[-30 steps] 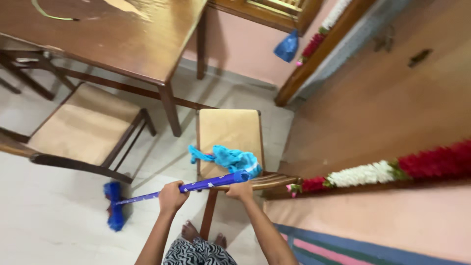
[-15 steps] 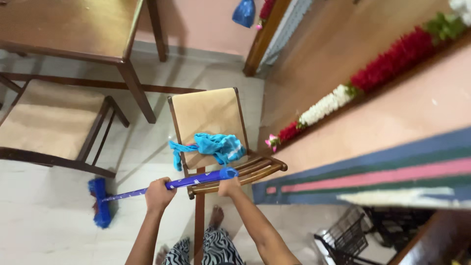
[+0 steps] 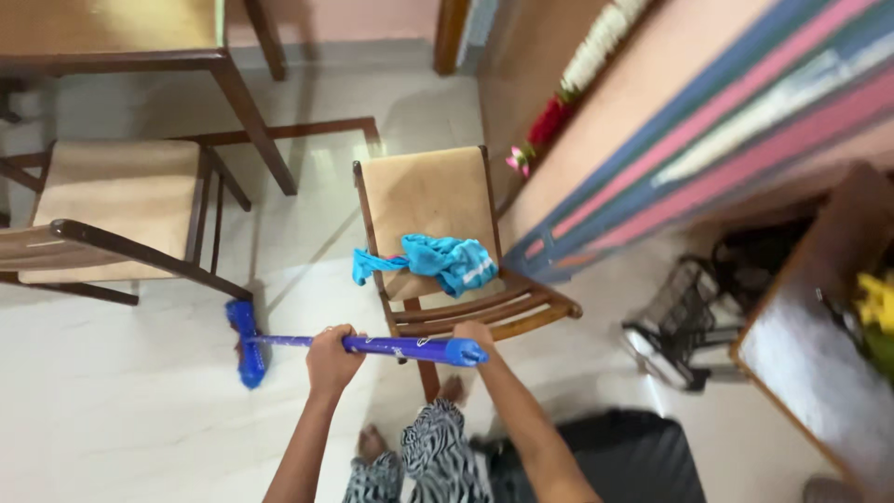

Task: The person mops the floor with a blue mop, moving a black suitcase and several wooden chairs to reach the floor surface underneath them.

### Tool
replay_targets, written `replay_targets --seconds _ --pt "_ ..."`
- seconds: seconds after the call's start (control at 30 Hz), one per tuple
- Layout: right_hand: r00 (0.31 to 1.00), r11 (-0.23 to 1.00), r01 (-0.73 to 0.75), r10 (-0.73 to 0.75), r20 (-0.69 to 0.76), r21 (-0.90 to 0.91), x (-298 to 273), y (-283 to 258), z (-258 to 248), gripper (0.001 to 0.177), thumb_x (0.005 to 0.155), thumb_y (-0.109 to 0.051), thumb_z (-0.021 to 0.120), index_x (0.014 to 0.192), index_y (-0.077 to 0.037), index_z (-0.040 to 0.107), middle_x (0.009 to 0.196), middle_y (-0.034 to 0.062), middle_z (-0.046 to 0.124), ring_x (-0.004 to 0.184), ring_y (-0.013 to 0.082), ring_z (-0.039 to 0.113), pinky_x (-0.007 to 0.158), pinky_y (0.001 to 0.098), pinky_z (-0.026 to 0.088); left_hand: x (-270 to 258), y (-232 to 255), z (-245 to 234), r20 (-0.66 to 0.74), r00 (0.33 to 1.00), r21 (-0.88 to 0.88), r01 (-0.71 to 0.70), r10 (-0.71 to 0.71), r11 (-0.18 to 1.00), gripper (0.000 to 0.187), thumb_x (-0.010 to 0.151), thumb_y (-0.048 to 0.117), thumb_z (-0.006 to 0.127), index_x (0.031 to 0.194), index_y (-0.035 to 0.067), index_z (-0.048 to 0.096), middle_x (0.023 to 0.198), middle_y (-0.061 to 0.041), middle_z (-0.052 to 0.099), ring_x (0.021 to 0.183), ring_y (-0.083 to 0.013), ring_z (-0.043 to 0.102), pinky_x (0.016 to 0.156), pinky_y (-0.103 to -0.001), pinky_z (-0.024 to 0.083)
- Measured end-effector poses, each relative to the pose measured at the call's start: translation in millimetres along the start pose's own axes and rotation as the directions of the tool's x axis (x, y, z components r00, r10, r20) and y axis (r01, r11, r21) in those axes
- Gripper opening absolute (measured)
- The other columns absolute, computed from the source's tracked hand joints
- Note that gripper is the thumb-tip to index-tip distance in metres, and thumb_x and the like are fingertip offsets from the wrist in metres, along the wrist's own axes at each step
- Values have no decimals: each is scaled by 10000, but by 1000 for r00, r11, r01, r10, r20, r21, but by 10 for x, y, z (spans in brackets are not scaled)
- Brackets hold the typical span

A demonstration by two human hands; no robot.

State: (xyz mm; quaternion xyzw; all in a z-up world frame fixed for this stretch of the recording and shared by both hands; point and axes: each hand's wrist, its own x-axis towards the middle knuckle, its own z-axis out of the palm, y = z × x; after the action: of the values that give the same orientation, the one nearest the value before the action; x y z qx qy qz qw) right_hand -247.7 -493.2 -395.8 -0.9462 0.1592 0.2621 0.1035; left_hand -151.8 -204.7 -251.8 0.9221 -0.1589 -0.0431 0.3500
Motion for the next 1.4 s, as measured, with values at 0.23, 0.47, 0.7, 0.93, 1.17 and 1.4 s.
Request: replay_targets --seconds 0.23,0.47,0.7,0.93,1.17,1.4 --pt "995 999 49 -50 83 19 -1493 417 391 369 604 -308 785 927 -132 765 1005 165 747 955 355 728 858 470 576 -796 -217 286 61 983 -67 -166 170 984 203 722 246 769 722 80 652 743 -152 651 791 -377 628 693 -489 492" --pt "978 999 -21 26 205 -25 -2452 501 690 422 642 -398 778 913 -75 797 994 187 749 946 360 723 849 487 590 -1603 -398 499 289 920 -29 -268 265 963 116 697 182 750 730 91 686 778 -118 683 828 -345 655 740 -473 516" --pt "975 995 -49 28 219 87 -2810 375 984 722 654 -709 764 983 -66 785 1107 172 732 1033 371 695 873 479 568 -2457 -270 350 415 892 172 -271 180 947 280 751 422 815 769 149 760 864 -67 725 909 -307 669 801 -432 544" --pt "982 958 -59 4 191 282 -3362 486 1218 865 601 -787 756 985 -11 741 1028 220 787 963 340 773 855 424 601 -2924 -598 -138 265 963 94 -72 45 993 270 820 408 774 899 153 733 812 -90 712 792 -301 692 731 -416 535" --pt "835 930 258 -78 -545 263 -3450 -85 856 432 848 -405 744 1145 -111 635 1166 132 639 1134 370 574 961 503 433 -2960 -1143 -899 -418 893 -237 -285 167 929 80 893 39 674 957 34 721 965 -103 735 892 -219 723 839 -352 561" --pt "801 785 531 -343 -491 318 -3393 -1701 815 320 879 -257 749 1127 -107 614 1218 136 602 1208 374 556 1028 479 446 -2707 -1393 -2176 -136 990 -831 -133 34 540 197 780 -170 576 898 -18 618 946 -113 693 1019 -154 672 912 -304 549"
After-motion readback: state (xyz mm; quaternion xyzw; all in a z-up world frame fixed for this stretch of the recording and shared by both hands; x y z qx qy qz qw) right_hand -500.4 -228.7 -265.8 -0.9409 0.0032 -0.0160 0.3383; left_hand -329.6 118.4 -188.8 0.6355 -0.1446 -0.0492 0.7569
